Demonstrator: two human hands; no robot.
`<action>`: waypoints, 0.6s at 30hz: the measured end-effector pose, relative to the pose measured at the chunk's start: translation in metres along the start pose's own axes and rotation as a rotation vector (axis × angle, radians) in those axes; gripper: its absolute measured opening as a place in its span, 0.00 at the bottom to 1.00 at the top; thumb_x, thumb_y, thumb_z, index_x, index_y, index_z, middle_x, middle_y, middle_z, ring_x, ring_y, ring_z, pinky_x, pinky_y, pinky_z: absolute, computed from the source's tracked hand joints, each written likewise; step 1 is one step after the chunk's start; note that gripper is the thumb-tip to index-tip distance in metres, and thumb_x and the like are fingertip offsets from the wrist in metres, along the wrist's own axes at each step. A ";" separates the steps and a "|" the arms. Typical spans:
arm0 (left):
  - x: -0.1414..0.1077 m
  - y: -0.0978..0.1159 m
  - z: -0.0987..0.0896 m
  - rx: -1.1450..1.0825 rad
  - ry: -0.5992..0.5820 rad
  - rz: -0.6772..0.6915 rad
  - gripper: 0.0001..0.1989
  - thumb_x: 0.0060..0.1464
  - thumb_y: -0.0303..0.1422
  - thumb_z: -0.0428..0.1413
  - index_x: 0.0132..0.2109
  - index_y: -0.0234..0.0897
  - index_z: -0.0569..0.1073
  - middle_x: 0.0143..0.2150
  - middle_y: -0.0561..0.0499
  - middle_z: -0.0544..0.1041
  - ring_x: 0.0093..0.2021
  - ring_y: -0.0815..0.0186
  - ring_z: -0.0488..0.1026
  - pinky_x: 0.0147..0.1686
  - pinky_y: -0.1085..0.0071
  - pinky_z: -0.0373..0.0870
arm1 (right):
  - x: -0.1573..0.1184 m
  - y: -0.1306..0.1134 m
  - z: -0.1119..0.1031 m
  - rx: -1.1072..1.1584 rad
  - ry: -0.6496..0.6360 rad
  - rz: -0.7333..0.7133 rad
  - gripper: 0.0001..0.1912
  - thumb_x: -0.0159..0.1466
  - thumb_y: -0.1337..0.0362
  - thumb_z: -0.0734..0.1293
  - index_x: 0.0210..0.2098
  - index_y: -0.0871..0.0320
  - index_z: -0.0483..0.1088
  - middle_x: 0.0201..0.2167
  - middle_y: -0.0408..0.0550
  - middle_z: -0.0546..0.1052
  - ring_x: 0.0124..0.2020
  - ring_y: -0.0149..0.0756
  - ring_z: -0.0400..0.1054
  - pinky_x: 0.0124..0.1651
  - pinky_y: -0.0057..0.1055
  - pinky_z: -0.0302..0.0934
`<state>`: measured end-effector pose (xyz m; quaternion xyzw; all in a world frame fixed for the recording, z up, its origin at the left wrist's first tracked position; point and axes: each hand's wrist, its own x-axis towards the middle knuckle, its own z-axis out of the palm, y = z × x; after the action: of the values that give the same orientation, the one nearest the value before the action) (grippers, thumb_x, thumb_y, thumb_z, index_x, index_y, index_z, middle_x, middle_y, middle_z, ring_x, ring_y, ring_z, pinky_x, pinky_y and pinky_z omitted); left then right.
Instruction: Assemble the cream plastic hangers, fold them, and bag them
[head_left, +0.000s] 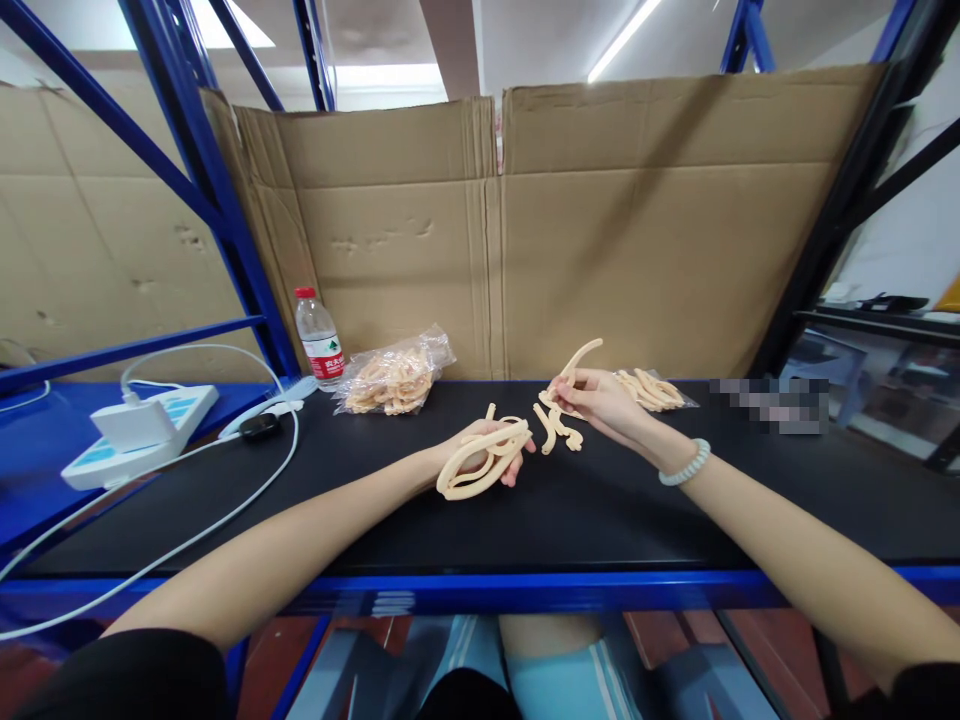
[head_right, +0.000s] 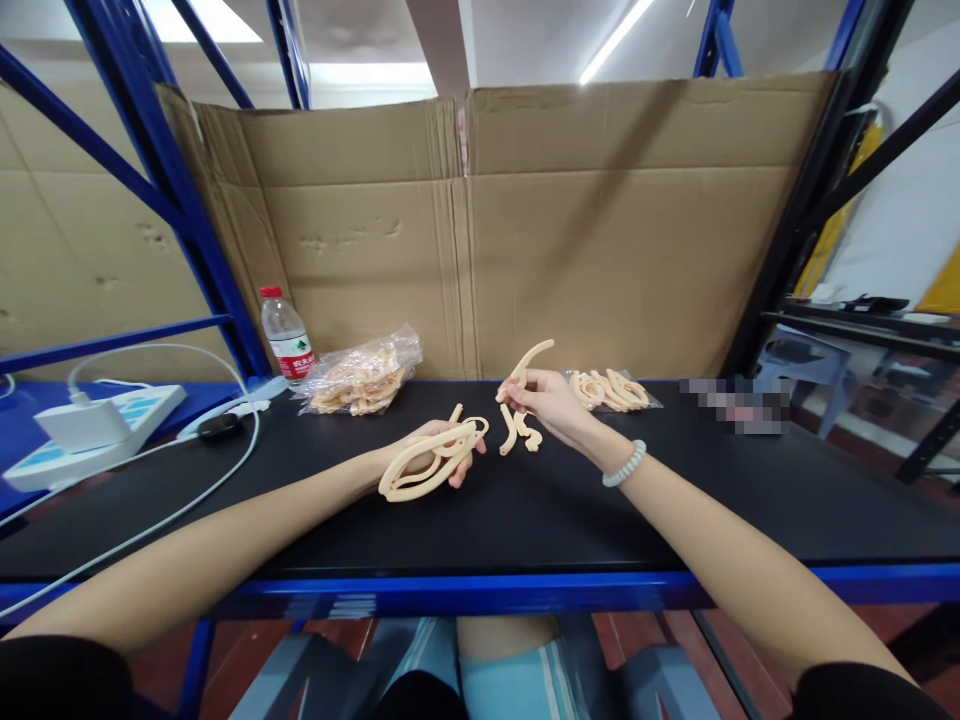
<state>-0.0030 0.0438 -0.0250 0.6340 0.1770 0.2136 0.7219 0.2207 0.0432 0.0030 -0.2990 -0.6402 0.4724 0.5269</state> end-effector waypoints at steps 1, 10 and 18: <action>0.001 -0.001 -0.004 -0.016 0.030 0.013 0.17 0.50 0.39 0.60 0.40 0.28 0.74 0.24 0.45 0.76 0.24 0.63 0.75 0.26 0.72 0.70 | 0.002 0.000 -0.007 -0.056 -0.010 0.038 0.16 0.50 0.55 0.74 0.28 0.61 0.72 0.24 0.44 0.72 0.23 0.26 0.61 0.26 0.27 0.56; -0.004 0.013 -0.006 -0.125 0.385 0.059 0.09 0.54 0.31 0.59 0.41 0.30 0.73 0.36 0.40 0.80 0.34 0.60 0.79 0.33 0.70 0.73 | 0.006 0.019 -0.023 -0.680 -0.131 0.211 0.22 0.53 0.71 0.66 0.49 0.62 0.69 0.17 0.38 0.71 0.19 0.29 0.63 0.24 0.26 0.54; -0.003 0.019 0.005 -0.170 0.527 0.075 0.06 0.57 0.26 0.54 0.41 0.29 0.73 0.38 0.40 0.79 0.29 0.64 0.78 0.25 0.72 0.74 | 0.001 0.014 -0.018 -1.020 -0.038 0.200 0.11 0.54 0.68 0.67 0.38 0.61 0.71 0.12 0.36 0.65 0.17 0.31 0.61 0.22 0.27 0.50</action>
<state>-0.0042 0.0400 -0.0055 0.4999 0.3167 0.4117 0.6931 0.2361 0.0545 -0.0099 -0.5688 -0.7667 0.1538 0.2550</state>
